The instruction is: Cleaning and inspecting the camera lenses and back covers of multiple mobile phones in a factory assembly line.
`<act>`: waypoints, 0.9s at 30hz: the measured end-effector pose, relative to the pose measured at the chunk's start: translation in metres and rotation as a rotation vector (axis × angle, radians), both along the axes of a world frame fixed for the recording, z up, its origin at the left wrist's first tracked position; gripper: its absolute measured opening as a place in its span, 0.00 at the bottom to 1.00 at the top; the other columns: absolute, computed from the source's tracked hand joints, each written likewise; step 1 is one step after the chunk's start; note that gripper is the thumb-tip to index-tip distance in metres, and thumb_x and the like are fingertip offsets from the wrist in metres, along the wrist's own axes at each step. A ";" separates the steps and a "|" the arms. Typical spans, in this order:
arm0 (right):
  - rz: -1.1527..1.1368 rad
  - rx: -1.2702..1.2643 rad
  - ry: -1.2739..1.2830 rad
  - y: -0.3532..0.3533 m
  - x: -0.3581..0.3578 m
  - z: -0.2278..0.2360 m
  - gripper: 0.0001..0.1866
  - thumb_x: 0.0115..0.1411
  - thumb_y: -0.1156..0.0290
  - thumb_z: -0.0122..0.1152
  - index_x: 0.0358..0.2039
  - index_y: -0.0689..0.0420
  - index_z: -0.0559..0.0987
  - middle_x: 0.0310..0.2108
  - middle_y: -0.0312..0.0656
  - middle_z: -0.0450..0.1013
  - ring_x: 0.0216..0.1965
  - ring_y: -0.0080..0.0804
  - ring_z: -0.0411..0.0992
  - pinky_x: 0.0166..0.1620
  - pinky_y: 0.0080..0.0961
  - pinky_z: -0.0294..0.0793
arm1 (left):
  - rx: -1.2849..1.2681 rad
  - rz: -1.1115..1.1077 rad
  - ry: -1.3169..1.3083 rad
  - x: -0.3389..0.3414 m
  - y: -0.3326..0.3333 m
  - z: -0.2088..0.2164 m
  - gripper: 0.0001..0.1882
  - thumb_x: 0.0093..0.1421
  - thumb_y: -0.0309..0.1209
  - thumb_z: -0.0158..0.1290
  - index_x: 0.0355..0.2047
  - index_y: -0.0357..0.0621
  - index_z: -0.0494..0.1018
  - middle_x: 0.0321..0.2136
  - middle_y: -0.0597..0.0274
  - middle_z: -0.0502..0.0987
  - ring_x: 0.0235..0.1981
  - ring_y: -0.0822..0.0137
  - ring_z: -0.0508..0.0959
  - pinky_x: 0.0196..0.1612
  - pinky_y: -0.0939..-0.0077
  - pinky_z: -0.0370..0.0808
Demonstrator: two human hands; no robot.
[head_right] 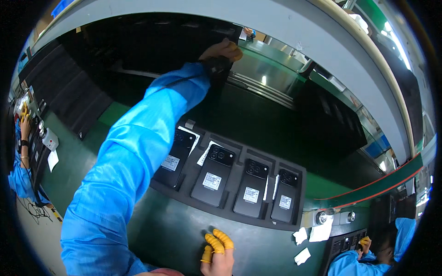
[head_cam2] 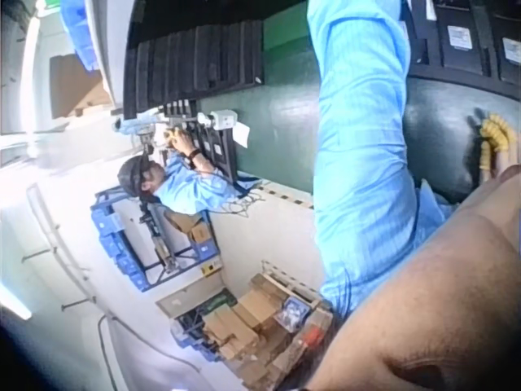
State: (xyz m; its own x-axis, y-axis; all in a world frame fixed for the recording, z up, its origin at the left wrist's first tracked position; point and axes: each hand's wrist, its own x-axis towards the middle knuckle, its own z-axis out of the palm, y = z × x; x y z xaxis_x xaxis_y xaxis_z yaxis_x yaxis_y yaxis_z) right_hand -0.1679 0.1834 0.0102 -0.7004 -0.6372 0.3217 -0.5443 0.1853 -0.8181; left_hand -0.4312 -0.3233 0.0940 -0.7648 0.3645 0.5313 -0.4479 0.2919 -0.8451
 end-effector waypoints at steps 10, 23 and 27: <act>-0.037 0.099 0.130 0.011 -0.002 0.012 0.17 0.51 0.87 0.56 0.43 0.60 0.78 0.49 0.52 0.71 0.50 0.46 0.72 0.44 0.28 0.77 | 0.640 -0.212 -0.216 0.156 0.050 0.031 0.28 0.57 0.36 0.56 0.59 0.57 0.67 0.54 0.68 0.68 0.57 0.61 0.67 0.59 0.59 0.62; 0.018 0.017 0.181 0.006 -0.003 0.012 0.15 0.60 0.83 0.54 0.48 0.61 0.76 0.50 0.55 0.70 0.51 0.51 0.70 0.57 0.38 0.68 | 2.884 -0.999 1.300 0.175 -0.091 0.036 0.52 0.54 0.65 0.56 0.69 0.53 0.49 0.66 0.46 0.55 0.64 0.39 0.60 0.59 0.33 0.64; -0.007 0.050 0.105 0.006 -0.006 -0.001 0.17 0.56 0.85 0.56 0.46 0.61 0.77 0.51 0.53 0.70 0.48 0.47 0.72 0.50 0.33 0.73 | 2.669 -1.013 1.056 0.140 -0.057 0.050 0.48 0.53 0.51 0.65 0.68 0.49 0.53 0.65 0.51 0.58 0.66 0.49 0.59 0.64 0.49 0.65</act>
State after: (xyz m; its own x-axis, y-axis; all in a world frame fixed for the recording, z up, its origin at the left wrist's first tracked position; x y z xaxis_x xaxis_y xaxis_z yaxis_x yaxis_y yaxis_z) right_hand -0.1737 0.1895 0.0096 -0.6688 -0.6497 0.3613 -0.6250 0.2283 -0.7465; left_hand -0.2914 -0.3801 0.1443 -0.4705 -0.8824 0.0070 0.4086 -0.2108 0.8880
